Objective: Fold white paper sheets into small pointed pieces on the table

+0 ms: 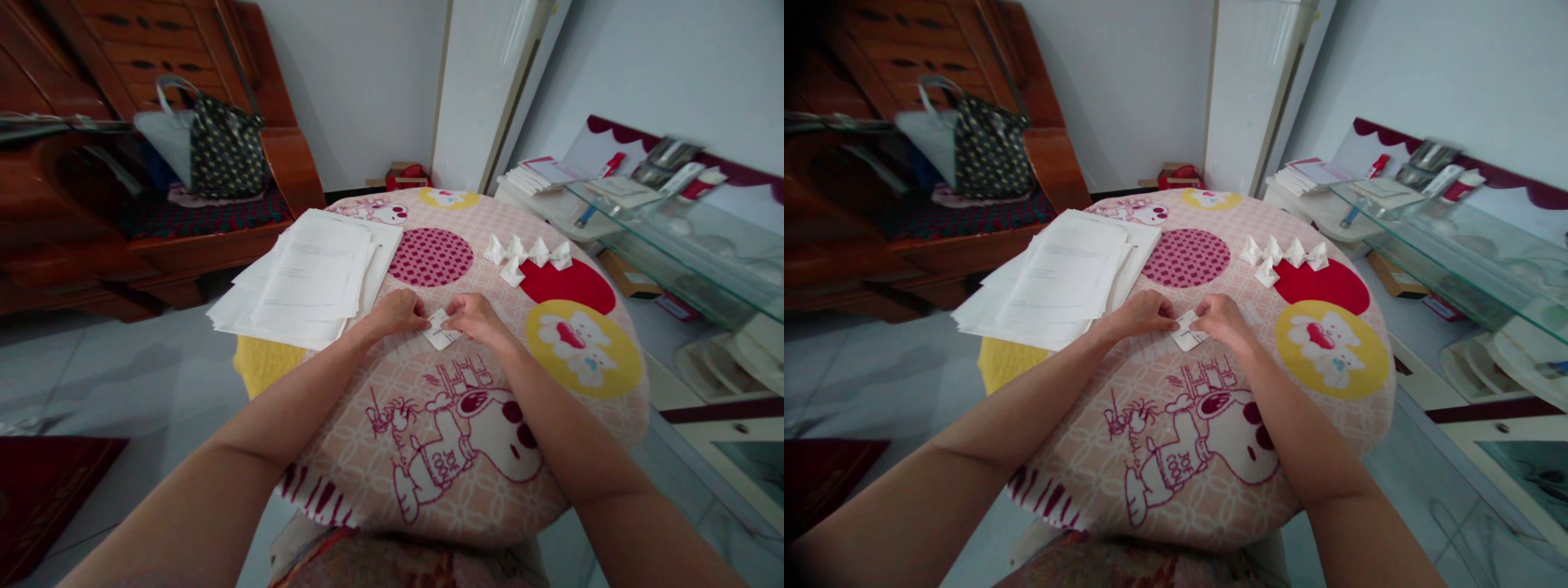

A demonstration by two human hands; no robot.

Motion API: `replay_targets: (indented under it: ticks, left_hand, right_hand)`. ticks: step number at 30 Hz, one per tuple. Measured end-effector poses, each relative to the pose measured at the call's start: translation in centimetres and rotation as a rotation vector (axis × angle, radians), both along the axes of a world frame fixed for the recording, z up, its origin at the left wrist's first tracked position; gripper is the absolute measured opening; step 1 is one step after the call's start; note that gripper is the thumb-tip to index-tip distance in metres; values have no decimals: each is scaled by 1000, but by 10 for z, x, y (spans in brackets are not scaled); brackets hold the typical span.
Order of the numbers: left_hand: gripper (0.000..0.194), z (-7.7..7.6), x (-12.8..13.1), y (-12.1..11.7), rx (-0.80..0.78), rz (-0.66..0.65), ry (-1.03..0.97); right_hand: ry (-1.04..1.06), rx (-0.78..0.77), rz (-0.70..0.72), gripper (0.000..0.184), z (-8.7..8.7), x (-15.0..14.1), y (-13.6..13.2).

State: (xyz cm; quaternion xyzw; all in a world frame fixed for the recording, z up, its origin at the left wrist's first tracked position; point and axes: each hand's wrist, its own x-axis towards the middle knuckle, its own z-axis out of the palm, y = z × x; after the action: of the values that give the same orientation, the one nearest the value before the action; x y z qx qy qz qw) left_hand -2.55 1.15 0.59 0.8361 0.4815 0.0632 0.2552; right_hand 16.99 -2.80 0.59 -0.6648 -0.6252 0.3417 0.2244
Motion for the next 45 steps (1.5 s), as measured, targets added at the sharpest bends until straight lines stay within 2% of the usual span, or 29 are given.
replay_targets:
  ticks: [7,13,23,31,45]
  left_hand:
    - [21,1,6,-5,22,8,-6]
    - [20,1,9,-6,34,27,16]
    - [22,-2,19,-9,44,117,53]
    - [23,-3,22,-10,72,121,90]
    - [28,1,25,-8,35,128,140]
  right_hand:
    - [91,-85,-16,15,2,5,1]
    - [88,-148,54,23,3,9,1]
    - [-116,2,73,31,-5,7,6]
    - [-212,46,62,24,-1,0,3]
    - [-189,63,79,16,0,2,5]
